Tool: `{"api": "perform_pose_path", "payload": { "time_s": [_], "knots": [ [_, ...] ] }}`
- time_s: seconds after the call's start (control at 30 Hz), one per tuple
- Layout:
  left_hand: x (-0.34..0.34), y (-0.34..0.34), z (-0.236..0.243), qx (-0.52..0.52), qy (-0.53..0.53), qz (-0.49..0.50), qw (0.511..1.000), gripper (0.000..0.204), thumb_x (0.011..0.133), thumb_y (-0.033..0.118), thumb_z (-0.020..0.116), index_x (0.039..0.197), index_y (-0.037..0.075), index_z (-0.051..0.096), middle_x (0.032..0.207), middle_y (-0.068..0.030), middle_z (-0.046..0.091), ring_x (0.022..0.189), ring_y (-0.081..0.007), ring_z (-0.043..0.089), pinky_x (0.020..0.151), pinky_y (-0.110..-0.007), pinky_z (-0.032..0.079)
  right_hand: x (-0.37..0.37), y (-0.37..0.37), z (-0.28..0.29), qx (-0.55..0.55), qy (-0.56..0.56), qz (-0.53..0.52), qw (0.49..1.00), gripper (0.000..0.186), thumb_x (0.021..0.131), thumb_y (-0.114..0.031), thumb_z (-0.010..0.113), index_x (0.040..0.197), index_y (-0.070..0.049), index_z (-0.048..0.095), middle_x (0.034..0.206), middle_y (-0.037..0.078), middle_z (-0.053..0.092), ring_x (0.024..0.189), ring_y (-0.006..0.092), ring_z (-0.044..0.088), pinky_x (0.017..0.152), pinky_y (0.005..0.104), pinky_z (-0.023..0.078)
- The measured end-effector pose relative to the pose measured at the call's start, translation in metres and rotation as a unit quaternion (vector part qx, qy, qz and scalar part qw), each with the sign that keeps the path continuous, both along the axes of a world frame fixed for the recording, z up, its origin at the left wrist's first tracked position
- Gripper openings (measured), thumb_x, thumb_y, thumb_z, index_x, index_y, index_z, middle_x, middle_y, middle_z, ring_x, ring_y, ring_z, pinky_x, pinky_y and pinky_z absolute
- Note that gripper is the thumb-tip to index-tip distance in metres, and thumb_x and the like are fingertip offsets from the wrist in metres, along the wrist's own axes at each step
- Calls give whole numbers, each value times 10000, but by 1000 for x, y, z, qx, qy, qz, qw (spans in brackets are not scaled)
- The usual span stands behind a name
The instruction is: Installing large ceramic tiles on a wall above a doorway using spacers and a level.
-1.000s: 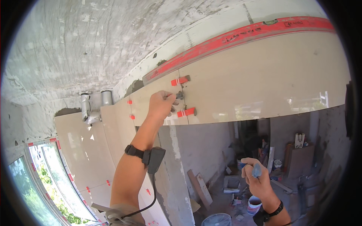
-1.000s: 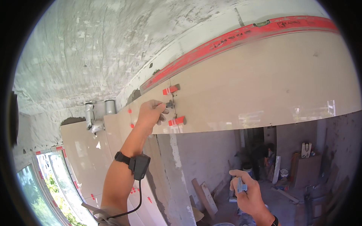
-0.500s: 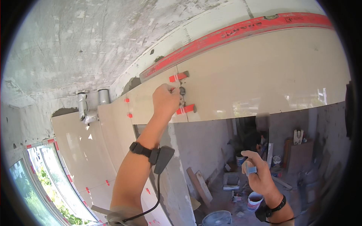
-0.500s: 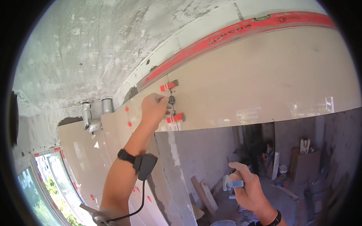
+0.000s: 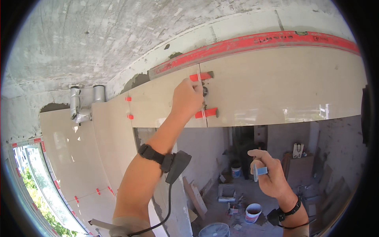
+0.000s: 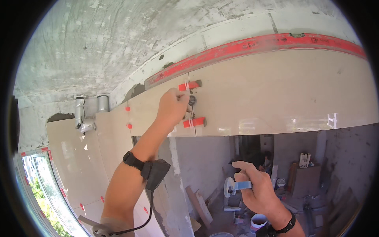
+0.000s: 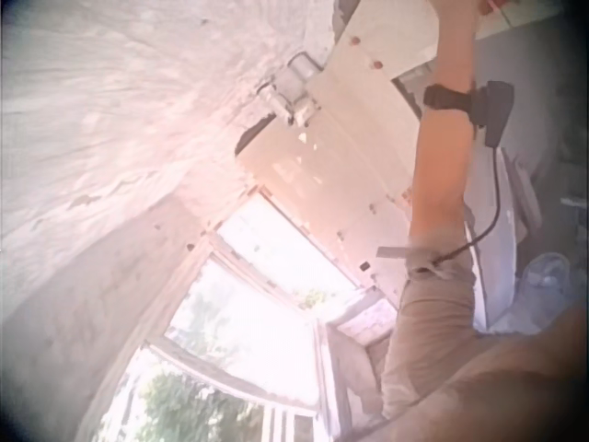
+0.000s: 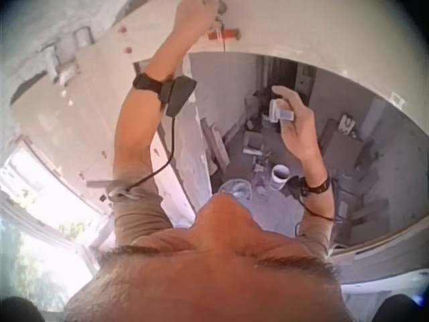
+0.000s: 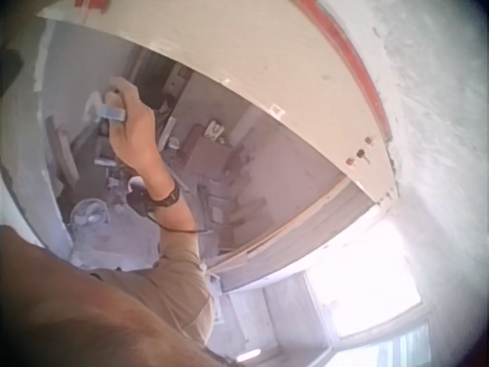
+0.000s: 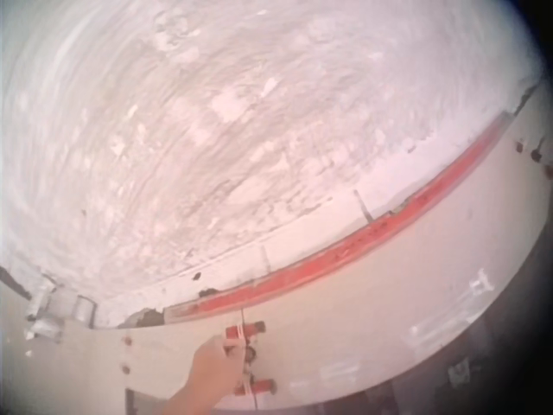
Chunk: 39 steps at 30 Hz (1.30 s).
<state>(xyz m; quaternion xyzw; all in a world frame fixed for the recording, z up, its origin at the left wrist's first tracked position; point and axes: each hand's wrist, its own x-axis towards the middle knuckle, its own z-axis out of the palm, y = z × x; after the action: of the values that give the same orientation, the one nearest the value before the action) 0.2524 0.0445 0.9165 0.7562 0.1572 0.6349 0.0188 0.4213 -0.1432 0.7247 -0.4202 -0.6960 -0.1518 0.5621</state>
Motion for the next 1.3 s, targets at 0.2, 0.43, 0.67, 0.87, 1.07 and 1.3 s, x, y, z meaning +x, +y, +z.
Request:
{"api": "perform_pose_path", "payload": {
  "time_s": [0.2,0.43,0.67,0.87,1.07,1.3],
  "knots": [
    [-11,-6,1,-235,-37,-175,955,269,926,236,634,978,-15,552,698,-101,610,497,-137,523,426,-294,392,2,9,0,9,2,-23,1000,225,974,-28,532,1195,8,556,715,123,560,601,229,544,602,307,458],
    [-36,6,-12,-80,5,-149,985,189,979,157,571,1007,-22,516,715,-99,611,540,-134,553,502,-283,460,-2,4,12,28,-18,-119,992,189,940,-19,592,1127,-12,618,823,171,647,649,305,612,629,327,496],
    [-11,27,-11,-43,6,-112,993,193,985,151,564,1011,-30,502,721,-104,624,575,-143,592,523,-295,487,-1,14,3,45,-26,-80,995,189,918,-6,617,1105,-19,638,902,187,676,726,364,651,655,353,524],
    [8,1,-7,88,-8,80,993,180,940,120,556,924,-55,517,707,-218,648,662,-366,662,630,-449,509,23,11,-29,10,69,-52,996,164,939,-9,583,1093,3,637,859,183,671,697,317,654,658,323,515],
    [18,2,-8,80,-45,107,990,193,925,136,559,894,-51,522,721,-231,637,666,-392,643,637,-457,505,41,15,-69,-1,157,-4,988,127,955,-23,572,1044,21,651,774,151,653,638,197,605,619,300,488],
    [2,8,-3,-12,18,71,997,159,895,124,554,893,-35,546,749,-192,631,619,-281,619,585,-405,482,54,18,-103,-21,201,23,979,142,962,-5,524,1028,30,645,684,96,606,593,127,557,562,278,450]
  ]
}}
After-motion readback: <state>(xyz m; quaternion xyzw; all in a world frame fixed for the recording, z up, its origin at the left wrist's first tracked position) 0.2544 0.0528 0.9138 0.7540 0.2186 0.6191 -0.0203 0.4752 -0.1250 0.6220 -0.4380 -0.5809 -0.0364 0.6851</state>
